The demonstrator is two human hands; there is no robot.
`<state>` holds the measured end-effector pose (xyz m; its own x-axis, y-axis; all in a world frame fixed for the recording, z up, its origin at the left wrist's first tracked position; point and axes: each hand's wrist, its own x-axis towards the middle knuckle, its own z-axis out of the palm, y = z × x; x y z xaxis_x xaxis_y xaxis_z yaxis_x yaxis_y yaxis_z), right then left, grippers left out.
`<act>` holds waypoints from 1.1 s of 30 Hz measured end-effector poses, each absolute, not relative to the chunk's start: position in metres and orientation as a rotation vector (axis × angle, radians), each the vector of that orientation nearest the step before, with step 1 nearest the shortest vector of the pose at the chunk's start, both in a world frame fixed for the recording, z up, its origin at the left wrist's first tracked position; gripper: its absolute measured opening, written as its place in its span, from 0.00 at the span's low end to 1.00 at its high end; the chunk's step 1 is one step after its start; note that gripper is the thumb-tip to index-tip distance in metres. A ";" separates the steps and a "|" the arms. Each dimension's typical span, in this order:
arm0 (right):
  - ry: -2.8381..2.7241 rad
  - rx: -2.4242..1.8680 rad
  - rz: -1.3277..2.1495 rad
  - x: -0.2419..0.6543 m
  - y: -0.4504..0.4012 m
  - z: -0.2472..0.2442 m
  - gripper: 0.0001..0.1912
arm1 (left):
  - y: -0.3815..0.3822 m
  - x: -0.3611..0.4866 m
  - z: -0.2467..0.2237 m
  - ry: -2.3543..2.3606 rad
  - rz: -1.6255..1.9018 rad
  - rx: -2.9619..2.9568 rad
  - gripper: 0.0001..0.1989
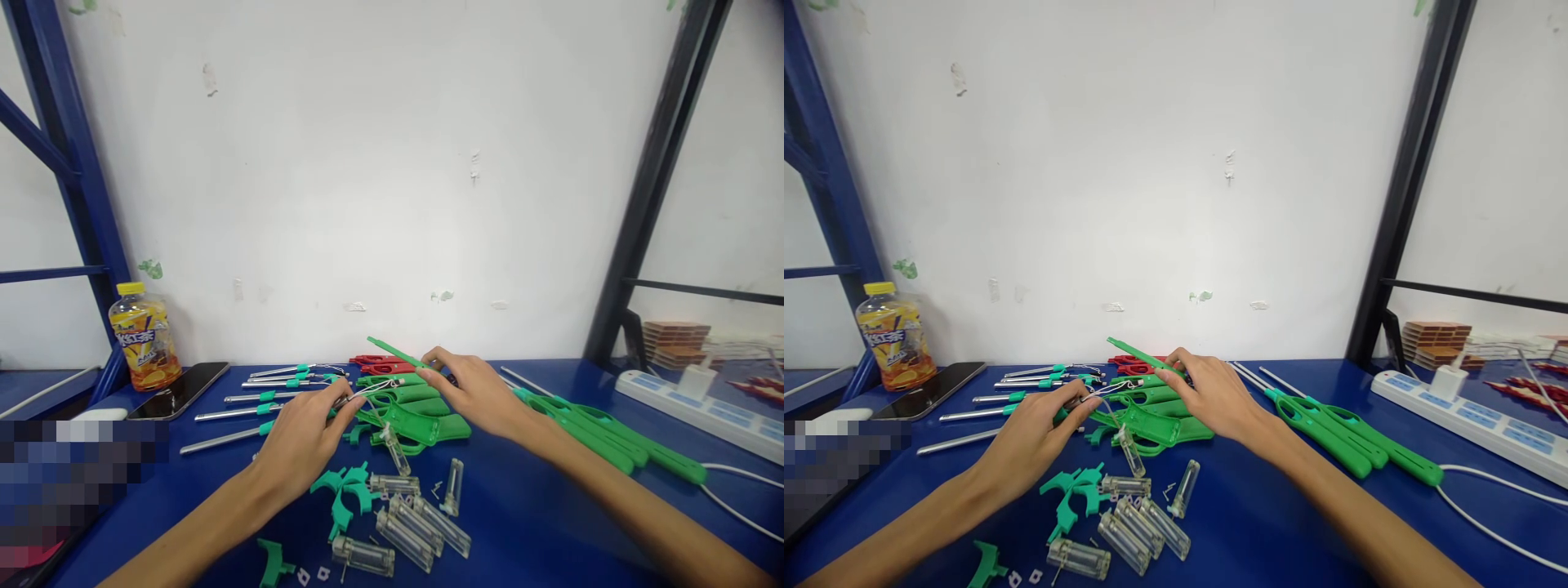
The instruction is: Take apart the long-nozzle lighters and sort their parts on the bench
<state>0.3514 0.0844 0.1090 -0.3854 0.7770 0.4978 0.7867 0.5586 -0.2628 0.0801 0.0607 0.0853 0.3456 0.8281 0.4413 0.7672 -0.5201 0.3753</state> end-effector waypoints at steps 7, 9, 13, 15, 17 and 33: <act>-2.203 -1.252 0.017 0.351 0.084 0.109 0.20 | 0.062 0.079 0.083 1.438 1.062 2.419 0.19; -2.193 -1.250 0.042 0.350 0.083 0.109 0.20 | 0.062 0.079 0.083 1.430 1.084 2.407 0.19; -2.166 -1.242 0.182 0.345 0.077 0.113 0.22 | 0.060 0.079 0.084 1.422 1.117 2.377 0.19; -2.147 -1.212 0.279 0.343 0.073 0.116 0.24 | 0.059 0.080 0.086 1.423 1.150 2.352 0.19; -2.146 -1.190 0.388 0.341 0.070 0.119 0.24 | 0.057 0.080 0.087 1.423 1.195 2.324 0.19; -2.205 -1.266 0.480 0.351 0.079 0.119 0.23 | 0.060 0.072 0.098 1.485 1.365 2.310 0.17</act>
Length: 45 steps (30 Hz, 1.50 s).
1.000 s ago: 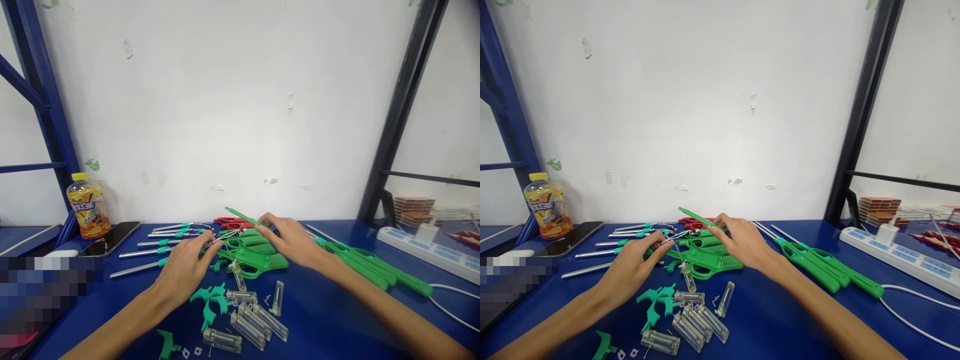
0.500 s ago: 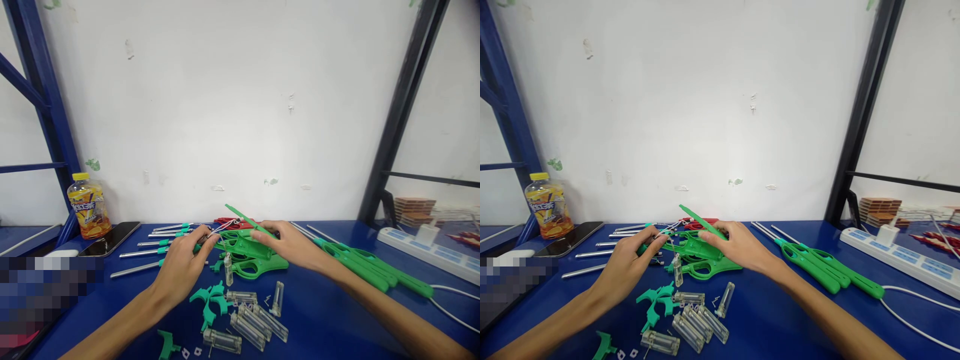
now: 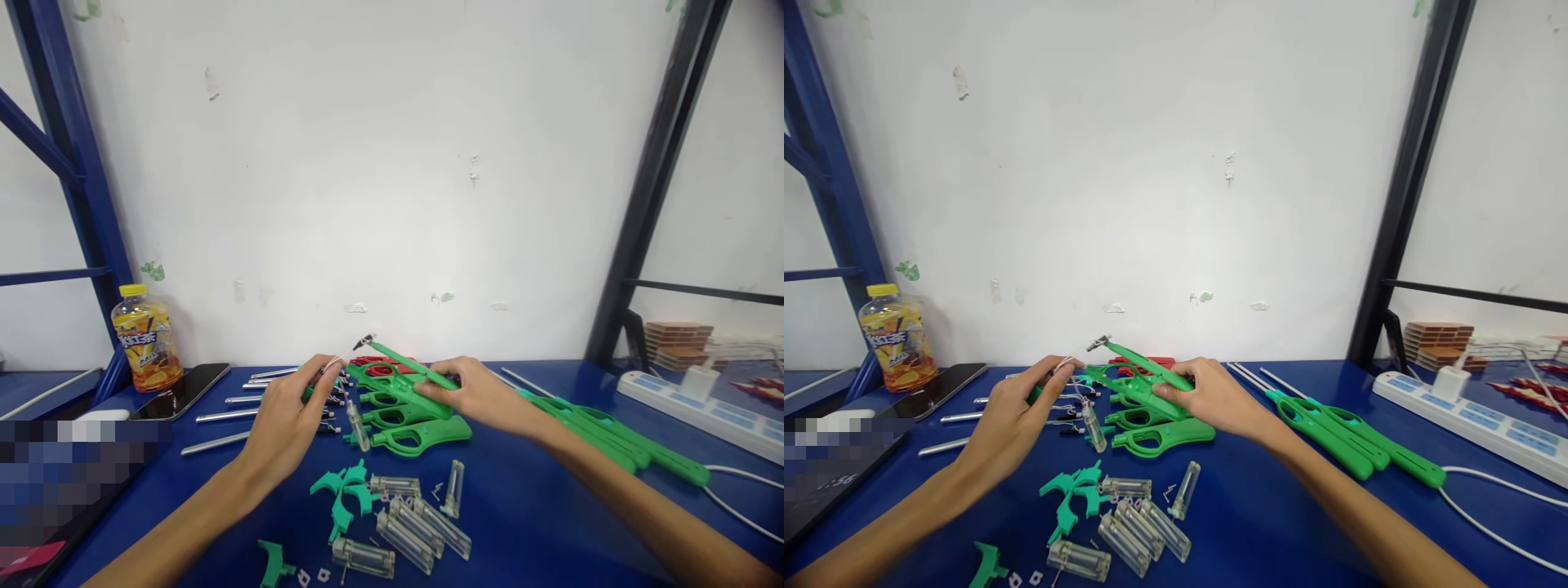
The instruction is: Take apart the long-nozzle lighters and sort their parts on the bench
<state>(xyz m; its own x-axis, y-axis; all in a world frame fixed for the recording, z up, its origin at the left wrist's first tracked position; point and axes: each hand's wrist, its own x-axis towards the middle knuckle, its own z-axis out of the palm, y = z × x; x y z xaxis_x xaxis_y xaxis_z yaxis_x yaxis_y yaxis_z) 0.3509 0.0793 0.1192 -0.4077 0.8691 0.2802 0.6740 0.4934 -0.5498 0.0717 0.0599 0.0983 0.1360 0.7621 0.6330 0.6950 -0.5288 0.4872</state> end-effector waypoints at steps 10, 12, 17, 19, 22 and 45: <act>-2.098 -1.274 0.324 0.357 0.093 0.113 0.22 | 0.070 0.061 0.096 1.764 0.864 2.656 0.18; -2.105 -1.271 0.313 0.357 0.093 0.112 0.22 | 0.071 0.061 0.095 1.830 0.727 2.725 0.17; -2.102 -1.267 0.293 0.355 0.092 0.113 0.21 | 0.069 0.061 0.099 1.913 0.623 2.736 0.18; -2.103 -1.266 0.285 0.355 0.092 0.113 0.20 | 0.067 0.061 0.103 1.951 0.643 2.720 0.18; -2.107 -1.265 0.287 0.354 0.090 0.114 0.21 | 0.065 0.059 0.107 1.979 0.642 2.725 0.18; -2.135 -1.272 0.273 0.353 0.090 0.111 0.23 | 0.080 -0.003 0.109 1.826 -0.197 2.471 0.17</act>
<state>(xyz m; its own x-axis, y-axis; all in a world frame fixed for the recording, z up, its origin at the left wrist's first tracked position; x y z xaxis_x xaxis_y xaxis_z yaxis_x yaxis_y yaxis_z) 0.3533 0.0900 0.1108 -0.3353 0.8479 0.4106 0.7173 0.5123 -0.4722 -0.0035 0.0800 0.1090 0.2890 0.9471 -0.1398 0.9551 -0.2951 -0.0252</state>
